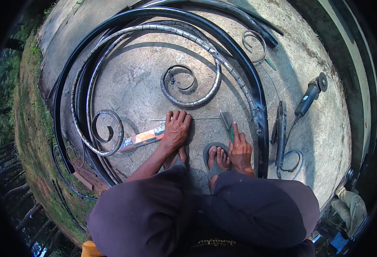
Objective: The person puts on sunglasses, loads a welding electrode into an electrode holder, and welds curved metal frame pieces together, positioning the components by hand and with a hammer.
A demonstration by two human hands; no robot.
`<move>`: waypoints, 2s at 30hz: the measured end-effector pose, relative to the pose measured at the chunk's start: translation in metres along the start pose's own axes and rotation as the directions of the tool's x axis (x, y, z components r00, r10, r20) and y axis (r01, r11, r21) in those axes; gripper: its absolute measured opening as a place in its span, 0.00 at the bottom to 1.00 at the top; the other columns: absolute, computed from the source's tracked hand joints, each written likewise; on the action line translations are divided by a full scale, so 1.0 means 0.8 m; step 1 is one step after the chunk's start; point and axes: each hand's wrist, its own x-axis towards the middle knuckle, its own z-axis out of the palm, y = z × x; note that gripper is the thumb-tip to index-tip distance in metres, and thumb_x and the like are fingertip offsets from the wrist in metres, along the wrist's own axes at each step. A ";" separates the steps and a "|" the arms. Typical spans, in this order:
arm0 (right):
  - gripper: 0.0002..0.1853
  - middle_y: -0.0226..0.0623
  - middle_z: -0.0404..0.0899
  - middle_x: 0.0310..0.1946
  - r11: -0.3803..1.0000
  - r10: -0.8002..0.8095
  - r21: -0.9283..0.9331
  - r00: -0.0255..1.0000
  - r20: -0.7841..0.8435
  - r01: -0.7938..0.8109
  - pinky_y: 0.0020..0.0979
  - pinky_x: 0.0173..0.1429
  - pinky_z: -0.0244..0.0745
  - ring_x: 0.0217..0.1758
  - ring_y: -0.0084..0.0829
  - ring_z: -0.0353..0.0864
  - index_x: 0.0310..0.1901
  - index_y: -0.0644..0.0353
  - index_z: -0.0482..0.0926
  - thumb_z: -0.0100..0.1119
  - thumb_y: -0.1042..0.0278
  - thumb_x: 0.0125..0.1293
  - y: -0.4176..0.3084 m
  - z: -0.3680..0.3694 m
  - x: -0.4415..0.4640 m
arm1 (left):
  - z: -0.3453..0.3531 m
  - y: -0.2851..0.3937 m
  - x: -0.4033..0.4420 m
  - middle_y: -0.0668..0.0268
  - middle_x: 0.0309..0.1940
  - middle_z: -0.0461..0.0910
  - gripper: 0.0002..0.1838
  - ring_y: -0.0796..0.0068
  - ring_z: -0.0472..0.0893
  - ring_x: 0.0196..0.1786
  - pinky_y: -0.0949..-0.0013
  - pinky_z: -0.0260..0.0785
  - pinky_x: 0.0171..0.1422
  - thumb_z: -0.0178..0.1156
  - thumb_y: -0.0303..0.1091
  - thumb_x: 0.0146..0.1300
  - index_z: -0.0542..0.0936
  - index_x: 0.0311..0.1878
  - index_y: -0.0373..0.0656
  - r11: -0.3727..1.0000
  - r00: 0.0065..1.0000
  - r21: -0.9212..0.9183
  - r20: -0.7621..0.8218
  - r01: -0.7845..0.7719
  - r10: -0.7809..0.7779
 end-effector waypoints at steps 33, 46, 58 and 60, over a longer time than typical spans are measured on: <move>0.44 0.44 0.73 0.40 0.999 0.039 0.021 0.991 0.125 -0.042 0.43 0.38 0.78 0.34 0.46 0.81 0.78 0.48 0.51 0.62 0.69 0.62 -0.010 -0.013 0.003 | 0.007 -0.003 0.004 0.59 0.36 0.72 0.09 0.61 0.73 0.46 0.58 0.62 0.58 0.54 0.32 0.56 0.76 0.37 0.38 0.992 0.996 0.102 -0.044 -0.076 0.080; 0.45 0.44 0.74 0.41 0.998 0.053 0.010 0.988 0.142 -0.055 0.46 0.39 0.77 0.37 0.49 0.81 0.78 0.43 0.50 0.62 0.72 0.62 -0.010 -0.012 0.006 | -0.011 0.001 0.014 0.60 0.39 0.74 0.10 0.61 0.73 0.49 0.57 0.61 0.57 0.55 0.31 0.55 0.78 0.41 0.43 0.997 0.998 -0.037 -0.002 -0.063 0.063; 0.44 0.46 0.73 0.41 0.996 0.029 0.082 0.995 0.096 -0.037 0.45 0.39 0.79 0.36 0.50 0.82 0.78 0.46 0.49 0.61 0.70 0.63 -0.013 -0.008 0.009 | -0.001 0.002 0.005 0.61 0.38 0.74 0.10 0.62 0.73 0.49 0.58 0.61 0.57 0.54 0.31 0.55 0.77 0.41 0.42 0.996 0.996 -0.026 0.026 -0.089 0.089; 0.45 0.46 0.73 0.41 0.997 0.033 0.070 0.994 0.106 -0.040 0.46 0.39 0.78 0.36 0.50 0.82 0.78 0.46 0.49 0.61 0.70 0.63 -0.010 -0.011 0.010 | 0.002 0.003 0.008 0.60 0.38 0.74 0.10 0.62 0.73 0.48 0.57 0.61 0.57 0.54 0.31 0.56 0.77 0.40 0.41 0.996 0.997 -0.049 0.012 -0.075 0.076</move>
